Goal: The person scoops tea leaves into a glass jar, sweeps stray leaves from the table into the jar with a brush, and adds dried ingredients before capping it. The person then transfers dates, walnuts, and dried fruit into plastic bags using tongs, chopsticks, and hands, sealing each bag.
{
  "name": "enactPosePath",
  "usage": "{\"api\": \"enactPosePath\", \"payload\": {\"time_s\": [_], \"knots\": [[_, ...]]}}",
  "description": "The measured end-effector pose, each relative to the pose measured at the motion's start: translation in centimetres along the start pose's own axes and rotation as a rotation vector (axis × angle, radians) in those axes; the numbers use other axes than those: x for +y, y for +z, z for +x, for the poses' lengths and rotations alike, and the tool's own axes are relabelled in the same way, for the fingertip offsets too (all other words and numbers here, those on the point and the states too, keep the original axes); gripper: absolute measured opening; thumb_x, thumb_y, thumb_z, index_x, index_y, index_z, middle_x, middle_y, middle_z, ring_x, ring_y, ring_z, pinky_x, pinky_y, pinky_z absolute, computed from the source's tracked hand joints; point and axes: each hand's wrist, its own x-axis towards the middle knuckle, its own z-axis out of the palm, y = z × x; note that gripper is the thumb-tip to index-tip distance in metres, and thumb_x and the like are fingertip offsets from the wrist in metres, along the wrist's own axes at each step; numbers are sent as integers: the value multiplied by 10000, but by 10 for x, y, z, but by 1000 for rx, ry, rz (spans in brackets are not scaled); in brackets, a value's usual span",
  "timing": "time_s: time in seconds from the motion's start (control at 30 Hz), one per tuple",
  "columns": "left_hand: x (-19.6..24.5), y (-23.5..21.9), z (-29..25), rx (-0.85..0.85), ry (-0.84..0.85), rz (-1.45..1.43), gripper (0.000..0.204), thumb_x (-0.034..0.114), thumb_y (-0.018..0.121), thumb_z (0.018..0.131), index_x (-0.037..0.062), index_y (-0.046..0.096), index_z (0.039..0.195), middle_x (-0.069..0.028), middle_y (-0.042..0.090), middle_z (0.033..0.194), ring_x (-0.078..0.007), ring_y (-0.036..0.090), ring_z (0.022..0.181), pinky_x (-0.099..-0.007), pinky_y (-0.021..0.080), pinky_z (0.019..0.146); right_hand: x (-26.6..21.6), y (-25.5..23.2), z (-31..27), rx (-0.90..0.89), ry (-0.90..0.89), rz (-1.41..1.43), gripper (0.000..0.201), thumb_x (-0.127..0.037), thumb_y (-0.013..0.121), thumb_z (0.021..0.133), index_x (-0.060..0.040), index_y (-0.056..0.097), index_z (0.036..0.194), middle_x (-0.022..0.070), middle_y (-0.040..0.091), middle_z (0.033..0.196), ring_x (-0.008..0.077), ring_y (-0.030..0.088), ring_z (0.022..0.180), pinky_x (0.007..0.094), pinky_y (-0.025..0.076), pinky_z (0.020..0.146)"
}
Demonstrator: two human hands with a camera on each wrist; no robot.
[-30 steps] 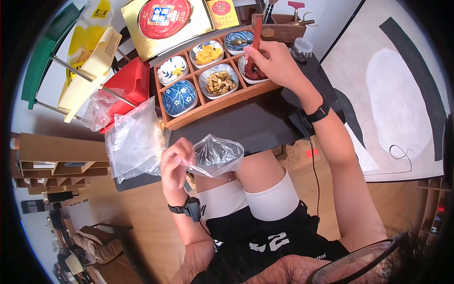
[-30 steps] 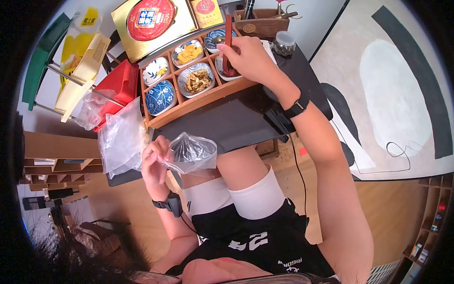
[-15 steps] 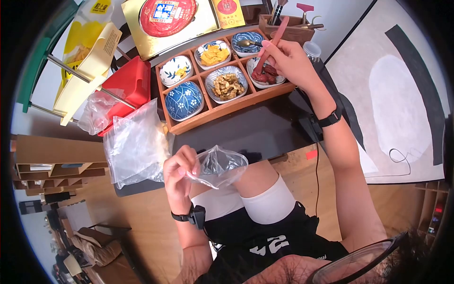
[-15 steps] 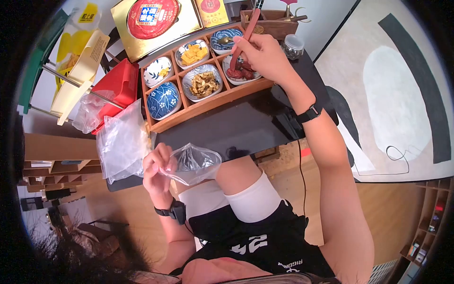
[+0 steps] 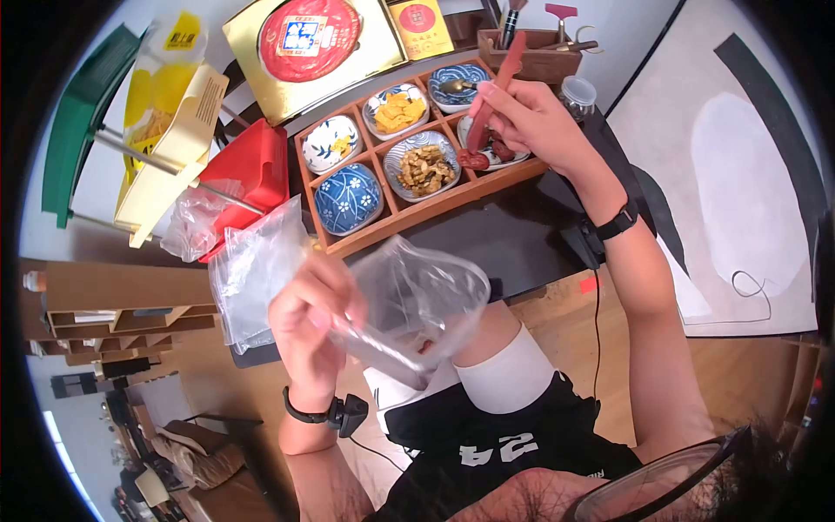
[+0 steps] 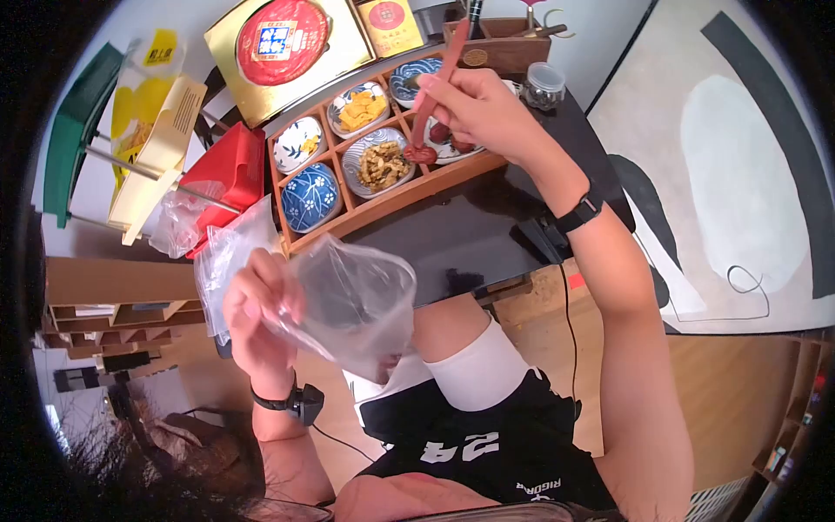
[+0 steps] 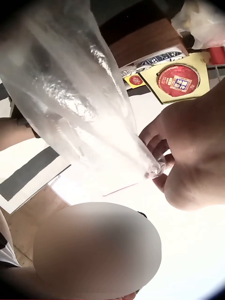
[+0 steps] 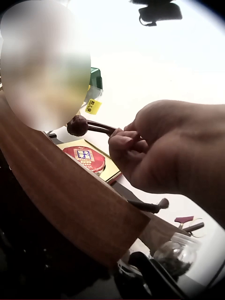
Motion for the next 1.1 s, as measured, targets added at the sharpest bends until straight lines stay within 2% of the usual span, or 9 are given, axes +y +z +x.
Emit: {"api": "enactPosePath", "payload": {"time_s": [0.3,0.37,0.4,0.67,0.77,0.9,0.97,1.0,1.1], "knots": [[-53,-2,36,113,-147,13,239,207,549,956,23,512,808,-66,486,870,-177,483,765,-323,413,699,-3,9,-3,22,-74,12,336,-304,550,1091,-8,692,1020,-58,475,683,2,362,512,208,273,457],[-56,3,34,90,-143,24,256,214,552,954,28,494,787,-56,466,842,-170,472,747,-312,407,683,-4,10,-4,14,-179,-37,352,-291,605,1051,8,732,917,-29,567,669,50,492,574,241,396,531],[-59,3,31,111,-116,-14,265,217,554,955,32,482,779,-53,456,839,-165,464,739,-308,404,673,-6,10,-7,-4,-175,-41,341,-286,610,1047,3,735,917,-16,599,690,49,505,610,244,395,557],[-95,10,-11,290,44,36,283,227,571,973,33,483,787,-80,451,859,-184,475,745,-302,417,662,-16,18,-18,-21,-228,-38,328,-286,623,1043,0,727,920,-8,647,747,39,492,640,244,384,568],[-104,9,-22,348,46,55,269,219,589,970,28,504,801,-90,473,879,-183,484,760,-305,425,669,-12,24,-21,-60,-252,-61,325,-297,579,1071,-22,732,993,-50,499,674,22,405,592,217,320,516],[-105,8,-22,332,62,26,283,232,595,968,21,511,800,-86,466,881,-175,472,767,-302,416,676,-12,35,-30,-156,-199,-92,270,-229,586,1063,-4,719,994,-27,560,719,36,457,633,225,368,562],[-104,11,-21,320,40,18,286,231,593,965,21,504,794,-84,462,880,-174,470,767,-302,411,678,-3,44,-31,-186,-364,-88,251,-198,580,1062,1,718,993,-11,609,760,41,485,656,228,378,568],[-103,13,-20,328,29,1,279,227,589,955,19,499,793,-82,458,876,-169,458,758,-298,395,670,-5,44,-36,-217,-310,-65,242,-185,582,1061,5,716,991,4,640,796,47,500,662,230,384,575],[-106,7,-21,341,21,-90,269,225,582,944,16,500,796,-78,452,870,-164,439,741,-296,375,662,-3,49,-39,-256,-344,15,251,-191,583,1064,8,714,987,-9,606,762,42,480,636,226,373,563]]}}
